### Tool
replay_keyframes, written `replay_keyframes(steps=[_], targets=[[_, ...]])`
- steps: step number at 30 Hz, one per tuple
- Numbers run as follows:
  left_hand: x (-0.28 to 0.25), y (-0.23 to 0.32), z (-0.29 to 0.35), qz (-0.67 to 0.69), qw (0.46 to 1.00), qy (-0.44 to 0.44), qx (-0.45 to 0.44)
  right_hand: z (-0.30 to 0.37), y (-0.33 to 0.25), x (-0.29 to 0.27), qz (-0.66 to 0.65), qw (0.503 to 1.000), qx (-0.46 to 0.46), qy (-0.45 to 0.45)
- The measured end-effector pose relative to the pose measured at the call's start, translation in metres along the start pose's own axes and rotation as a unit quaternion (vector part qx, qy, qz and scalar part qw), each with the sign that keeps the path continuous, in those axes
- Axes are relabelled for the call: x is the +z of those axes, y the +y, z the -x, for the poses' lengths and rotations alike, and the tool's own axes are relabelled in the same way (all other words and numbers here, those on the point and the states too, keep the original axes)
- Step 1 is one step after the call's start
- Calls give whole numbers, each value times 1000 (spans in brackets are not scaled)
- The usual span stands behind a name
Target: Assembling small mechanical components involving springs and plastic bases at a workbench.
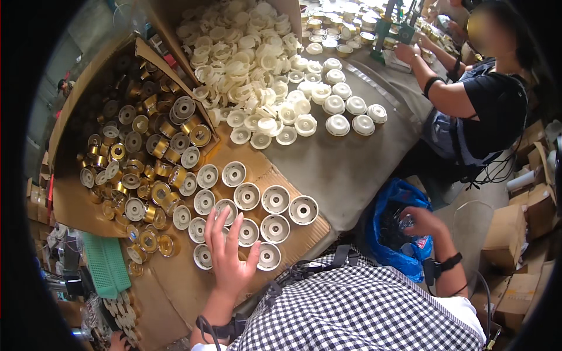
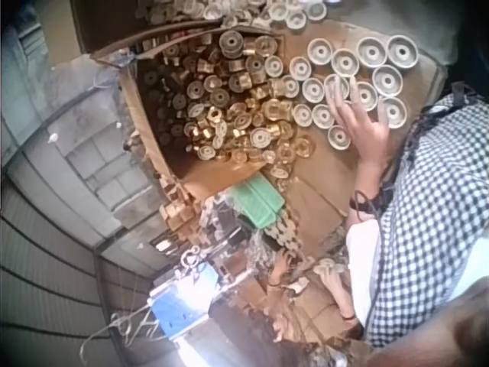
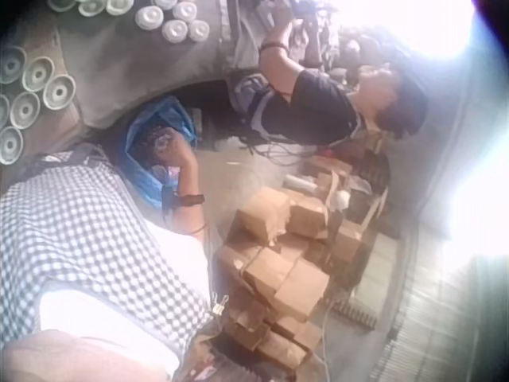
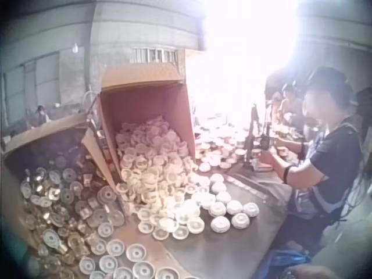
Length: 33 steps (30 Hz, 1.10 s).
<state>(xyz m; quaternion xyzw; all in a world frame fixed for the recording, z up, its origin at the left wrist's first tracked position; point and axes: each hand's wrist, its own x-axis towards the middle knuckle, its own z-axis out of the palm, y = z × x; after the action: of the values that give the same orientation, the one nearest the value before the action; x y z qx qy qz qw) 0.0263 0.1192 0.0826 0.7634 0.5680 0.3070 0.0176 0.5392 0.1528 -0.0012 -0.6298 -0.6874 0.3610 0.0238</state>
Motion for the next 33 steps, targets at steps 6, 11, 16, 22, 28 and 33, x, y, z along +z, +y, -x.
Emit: replay_keyframes(steps=[6,11,16,22,28,33], targets=[[22,-8,-37,66,998,14,-1,-36,-142,-63,-5,969,-213,123],[30,-9,-64,59,998,13,-3,-134,-227,-33,38,942,-325,80],[16,-33,-56,35,999,-3,-33,-170,-240,-43,24,916,-381,122],[25,-42,-75,46,998,-7,-29,-165,-205,-38,16,957,-240,160],[84,-34,-128,22,994,-100,45,-171,-185,11,-80,955,-211,190],[135,-38,-145,-80,977,-163,114,-164,-181,18,-197,922,-202,263]])
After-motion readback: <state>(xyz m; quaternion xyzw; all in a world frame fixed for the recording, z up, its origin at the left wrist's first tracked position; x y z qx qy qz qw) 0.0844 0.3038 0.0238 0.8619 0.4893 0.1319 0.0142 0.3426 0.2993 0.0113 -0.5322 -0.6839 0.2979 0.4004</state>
